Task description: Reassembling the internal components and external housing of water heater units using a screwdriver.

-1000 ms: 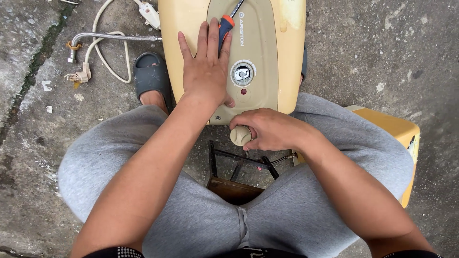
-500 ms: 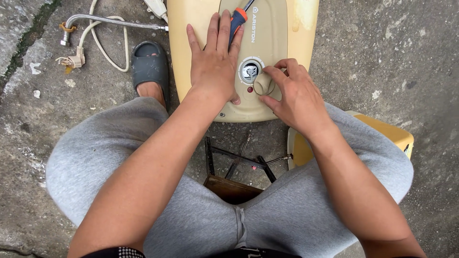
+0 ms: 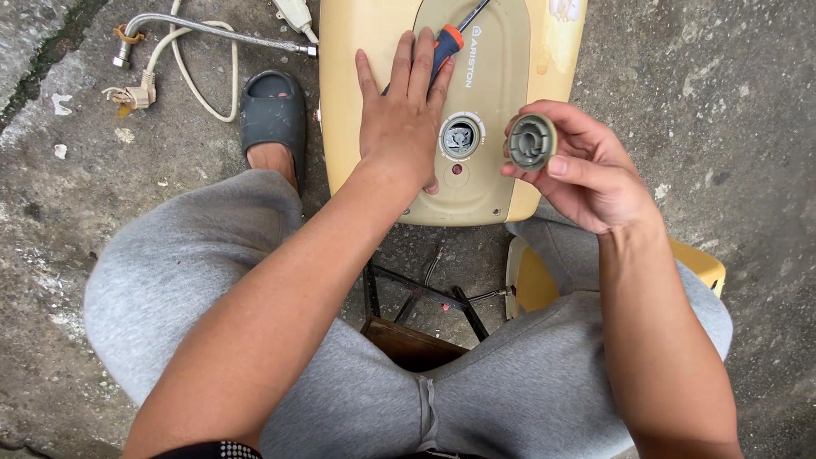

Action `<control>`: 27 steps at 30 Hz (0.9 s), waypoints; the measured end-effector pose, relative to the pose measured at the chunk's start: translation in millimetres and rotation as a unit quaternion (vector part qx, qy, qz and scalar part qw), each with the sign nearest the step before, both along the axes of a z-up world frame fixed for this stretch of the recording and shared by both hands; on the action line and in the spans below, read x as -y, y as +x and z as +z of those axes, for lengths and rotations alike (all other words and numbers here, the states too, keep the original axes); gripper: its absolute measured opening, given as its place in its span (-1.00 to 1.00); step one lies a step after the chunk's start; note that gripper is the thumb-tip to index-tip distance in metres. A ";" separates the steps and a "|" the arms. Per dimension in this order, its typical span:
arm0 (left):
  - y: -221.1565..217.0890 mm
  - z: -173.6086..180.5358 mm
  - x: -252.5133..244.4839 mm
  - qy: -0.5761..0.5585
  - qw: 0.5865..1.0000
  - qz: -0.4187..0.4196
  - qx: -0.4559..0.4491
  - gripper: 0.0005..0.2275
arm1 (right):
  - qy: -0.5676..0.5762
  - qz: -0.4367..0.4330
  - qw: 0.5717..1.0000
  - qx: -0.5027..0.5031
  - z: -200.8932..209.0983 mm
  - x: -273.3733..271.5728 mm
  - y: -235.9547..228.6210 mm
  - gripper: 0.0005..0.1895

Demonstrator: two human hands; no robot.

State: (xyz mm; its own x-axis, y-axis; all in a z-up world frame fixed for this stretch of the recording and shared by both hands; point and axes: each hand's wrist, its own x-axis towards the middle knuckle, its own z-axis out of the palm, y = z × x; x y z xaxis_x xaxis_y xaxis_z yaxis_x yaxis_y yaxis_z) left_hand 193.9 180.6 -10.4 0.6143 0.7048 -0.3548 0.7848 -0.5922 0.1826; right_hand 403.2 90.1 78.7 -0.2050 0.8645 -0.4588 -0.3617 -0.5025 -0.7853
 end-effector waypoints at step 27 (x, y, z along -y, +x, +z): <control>1.8 4.6 1.7 0.007 1.000 -0.005 -0.013 0.37 | 0.280 0.210 0.721 0.598 -12.6 -15.5 -55.8 -0.47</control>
State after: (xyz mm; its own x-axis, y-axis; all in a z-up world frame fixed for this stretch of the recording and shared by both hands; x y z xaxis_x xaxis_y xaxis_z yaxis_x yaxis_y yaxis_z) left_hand 195.7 178.9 -5.7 0.6127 0.7029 -0.3612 0.7827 -0.6029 0.1544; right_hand 347.4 105.7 66.1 -0.2505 0.9597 -0.1277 0.8336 0.1468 -0.5325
